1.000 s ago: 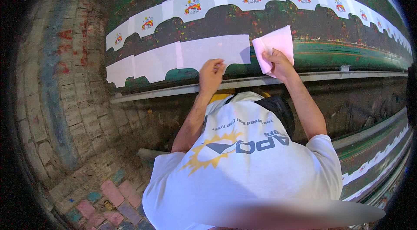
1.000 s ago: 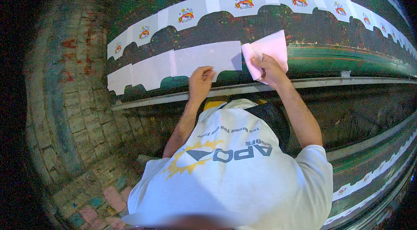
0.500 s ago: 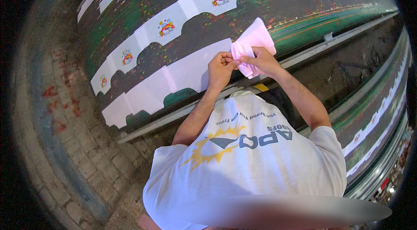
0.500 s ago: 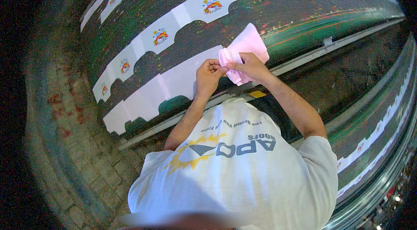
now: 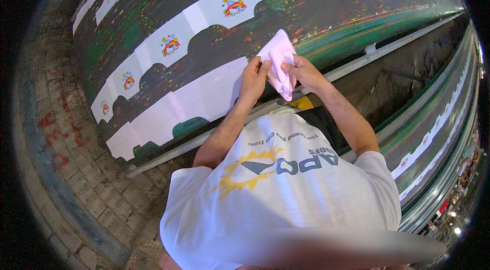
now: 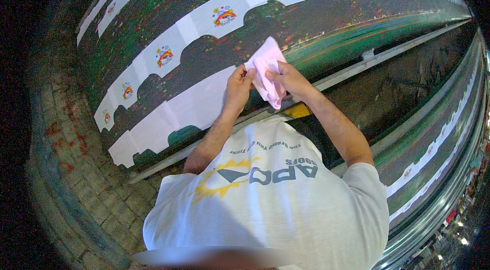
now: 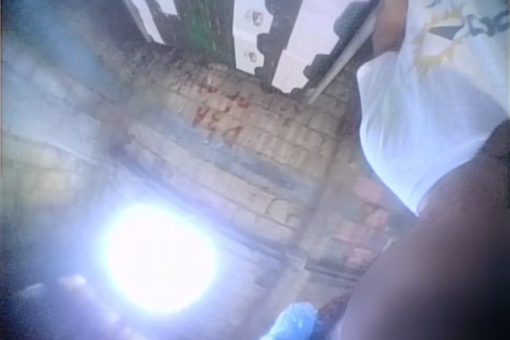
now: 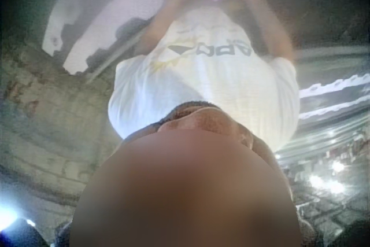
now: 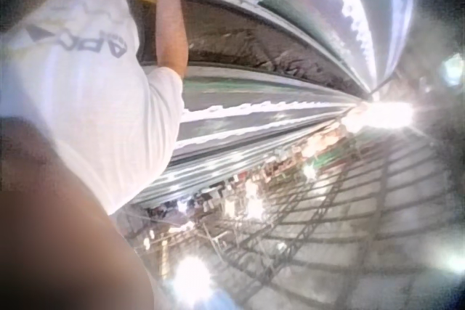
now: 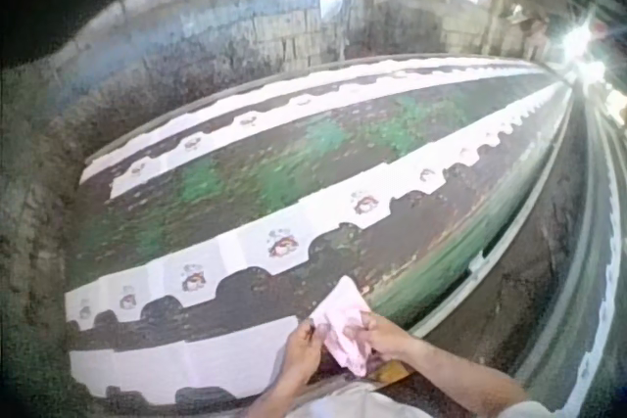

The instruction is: The person applies a series of white stickers with cartoon characters onto a green painted surface. They peel each sticker from its backing and smooth it down with a pink cloth, working sequentially along a horizontal line.

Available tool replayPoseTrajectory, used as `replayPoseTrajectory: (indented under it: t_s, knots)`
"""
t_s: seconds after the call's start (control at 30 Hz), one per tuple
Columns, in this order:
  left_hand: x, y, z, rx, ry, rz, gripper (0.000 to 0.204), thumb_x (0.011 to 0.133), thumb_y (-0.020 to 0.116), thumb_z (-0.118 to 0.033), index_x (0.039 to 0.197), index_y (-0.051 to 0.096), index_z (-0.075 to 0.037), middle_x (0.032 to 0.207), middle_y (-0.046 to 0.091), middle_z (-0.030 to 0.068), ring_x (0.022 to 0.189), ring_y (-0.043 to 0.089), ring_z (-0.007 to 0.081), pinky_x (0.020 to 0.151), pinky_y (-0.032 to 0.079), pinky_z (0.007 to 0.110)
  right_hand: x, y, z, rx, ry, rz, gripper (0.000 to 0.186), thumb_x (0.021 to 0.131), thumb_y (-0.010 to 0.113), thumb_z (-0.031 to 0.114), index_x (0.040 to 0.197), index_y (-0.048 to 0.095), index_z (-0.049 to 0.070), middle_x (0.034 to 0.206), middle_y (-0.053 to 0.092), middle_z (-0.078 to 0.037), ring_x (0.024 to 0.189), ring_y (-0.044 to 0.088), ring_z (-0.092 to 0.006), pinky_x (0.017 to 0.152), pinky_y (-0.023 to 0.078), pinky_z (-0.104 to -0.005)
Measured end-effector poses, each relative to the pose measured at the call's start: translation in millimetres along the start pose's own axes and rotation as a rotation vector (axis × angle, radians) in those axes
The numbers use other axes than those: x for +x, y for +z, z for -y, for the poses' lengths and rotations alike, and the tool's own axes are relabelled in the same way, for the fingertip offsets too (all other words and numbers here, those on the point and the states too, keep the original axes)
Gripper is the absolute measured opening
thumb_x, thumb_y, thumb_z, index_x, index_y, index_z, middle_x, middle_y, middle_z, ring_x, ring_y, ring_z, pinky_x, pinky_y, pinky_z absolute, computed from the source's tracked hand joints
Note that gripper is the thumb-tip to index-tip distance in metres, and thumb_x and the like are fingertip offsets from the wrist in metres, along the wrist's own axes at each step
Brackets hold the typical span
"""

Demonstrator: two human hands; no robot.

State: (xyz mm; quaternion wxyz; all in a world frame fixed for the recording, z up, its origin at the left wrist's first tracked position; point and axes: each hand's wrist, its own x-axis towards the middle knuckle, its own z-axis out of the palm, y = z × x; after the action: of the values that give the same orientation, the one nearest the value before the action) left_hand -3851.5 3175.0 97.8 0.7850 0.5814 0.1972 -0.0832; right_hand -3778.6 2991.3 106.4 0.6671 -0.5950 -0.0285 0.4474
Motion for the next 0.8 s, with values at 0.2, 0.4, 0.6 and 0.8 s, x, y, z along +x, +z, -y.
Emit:
replayPoseTrajectory:
  t_s: [0.2,0.4,0.6,0.8]
  knots:
    - [46.8,108.3,-14.5,0.078,0.024,0.116,0.021,0.105,0.056,-0.021,0.116,0.061,-0.004,0.102,0.066,0.0024,0.091,0.064,0.0102,0.080,0.056,0.029,-39.1,-117.4,47.5,0.501,-0.158,0.070,0.044,0.097,0.065,0.019,0.136,0.054,0.001,0.123,0.067,-0.009,0.109,0.067,-0.0181,0.099,0.052,-0.0359]
    - [69.2,209.9,-53.9,-0.456,0.183,0.239,0.027,0.106,0.052,-0.017,0.128,0.057,-0.002,0.120,0.067,0.0092,0.106,0.067,0.0164,0.088,0.057,0.034,-89.9,-231.7,119.1,0.524,-0.403,0.118,0.059,0.092,0.071,0.029,0.138,0.051,-0.002,0.127,0.066,-0.015,0.113,0.067,-0.0251,0.099,0.053,-0.0406]
    - [63.1,191.8,-52.7,-0.368,0.114,-0.080,0.021,0.106,0.053,-0.019,0.117,0.059,-0.002,0.111,0.068,0.0065,0.098,0.067,0.0130,0.084,0.057,0.030,-97.8,-288.0,153.9,0.504,-0.441,0.123,0.056,0.090,0.072,0.024,0.134,0.053,-0.004,0.117,0.069,-0.016,0.098,0.072,-0.0227,0.086,0.059,-0.0360]
    - [75.2,164.7,15.1,0.099,-0.088,-0.386,0.022,0.105,0.057,-0.026,0.102,0.063,-0.005,0.085,0.063,-0.0011,0.074,0.061,0.0074,0.064,0.052,0.024,8.6,-289.4,85.9,0.263,0.034,0.053,0.023,0.099,0.064,0.024,0.112,0.061,0.006,0.085,0.066,-0.001,0.068,0.063,-0.0104,0.061,0.055,-0.0283]
